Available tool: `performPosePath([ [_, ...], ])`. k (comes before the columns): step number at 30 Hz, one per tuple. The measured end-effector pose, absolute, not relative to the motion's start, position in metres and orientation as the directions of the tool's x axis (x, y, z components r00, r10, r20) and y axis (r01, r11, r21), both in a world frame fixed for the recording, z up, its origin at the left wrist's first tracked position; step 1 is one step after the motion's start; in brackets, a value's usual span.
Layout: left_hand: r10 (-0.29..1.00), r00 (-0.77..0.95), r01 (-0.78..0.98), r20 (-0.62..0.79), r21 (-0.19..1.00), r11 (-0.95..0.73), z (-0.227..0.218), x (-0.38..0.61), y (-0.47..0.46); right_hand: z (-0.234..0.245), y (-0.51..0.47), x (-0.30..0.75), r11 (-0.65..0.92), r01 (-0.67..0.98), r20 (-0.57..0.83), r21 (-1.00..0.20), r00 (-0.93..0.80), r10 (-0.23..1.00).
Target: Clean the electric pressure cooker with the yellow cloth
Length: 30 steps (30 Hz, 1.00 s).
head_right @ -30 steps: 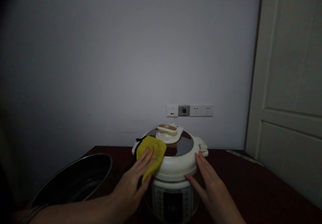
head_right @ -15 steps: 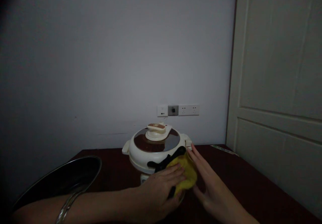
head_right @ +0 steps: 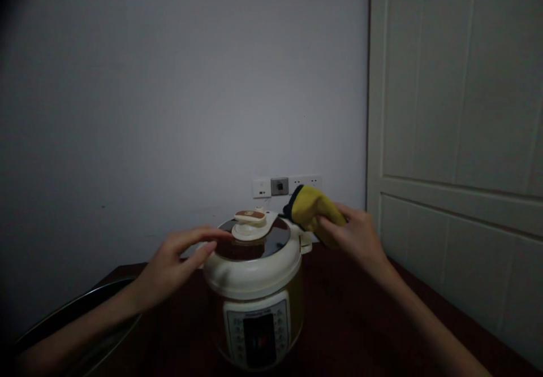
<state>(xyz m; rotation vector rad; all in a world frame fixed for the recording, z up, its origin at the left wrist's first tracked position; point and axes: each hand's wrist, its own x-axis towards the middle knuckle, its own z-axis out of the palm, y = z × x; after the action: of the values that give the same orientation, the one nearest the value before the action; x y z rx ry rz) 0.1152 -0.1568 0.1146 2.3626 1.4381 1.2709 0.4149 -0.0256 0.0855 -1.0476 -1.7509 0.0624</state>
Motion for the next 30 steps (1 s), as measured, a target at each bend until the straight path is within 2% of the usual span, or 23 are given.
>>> performPosePath([
  [2,0.797,0.107,0.741,0.594,0.487,-0.462,0.119,0.093,-0.141,0.103,0.006,0.415,0.519,0.721,0.744,-0.46,-0.008,0.669],
  [5,0.819,0.063,0.772,0.571,0.492,-0.403,0.118,0.07,-0.111,0.11,0.054,0.394,0.489,0.757,0.66,-0.433,-0.103,0.744],
  [7,0.82,0.102,0.789,0.563,0.457,-0.412,0.114,0.061,-0.091,0.103,0.077,0.369,0.512,0.681,0.508,-0.524,-0.233,0.829],
  [11,0.838,0.185,0.812,0.513,0.4,-0.425,0.107,0.056,-0.061,0.077,0.098,0.327,0.501,0.581,0.282,-0.641,-0.429,0.858],
  [13,0.845,0.211,0.793,0.491,0.42,-0.441,0.105,0.057,-0.052,0.067,0.098,0.318,0.482,0.529,0.218,-0.699,-0.485,0.847],
  [17,0.813,0.352,0.708,0.464,0.436,-0.556,0.111,0.065,-0.04,0.063,0.088,0.321,0.448,0.476,0.184,-0.757,-0.502,0.845],
  [22,0.768,0.561,0.649,0.308,0.413,-0.64,0.13,0.078,-0.034,0.064,0.052,0.329,0.452,0.529,0.225,-0.718,-0.438,0.87],
  [26,0.756,0.582,0.654,0.299,0.381,-0.654,0.141,0.078,-0.03,0.057,0.017,0.326,0.587,0.582,0.445,-0.564,-0.384,0.809],
  [30,0.744,0.598,0.637,0.298,0.386,-0.667,0.142,0.072,-0.023,0.046,-0.013,0.318,0.674,0.559,0.601,-0.483,-0.348,0.719],
])
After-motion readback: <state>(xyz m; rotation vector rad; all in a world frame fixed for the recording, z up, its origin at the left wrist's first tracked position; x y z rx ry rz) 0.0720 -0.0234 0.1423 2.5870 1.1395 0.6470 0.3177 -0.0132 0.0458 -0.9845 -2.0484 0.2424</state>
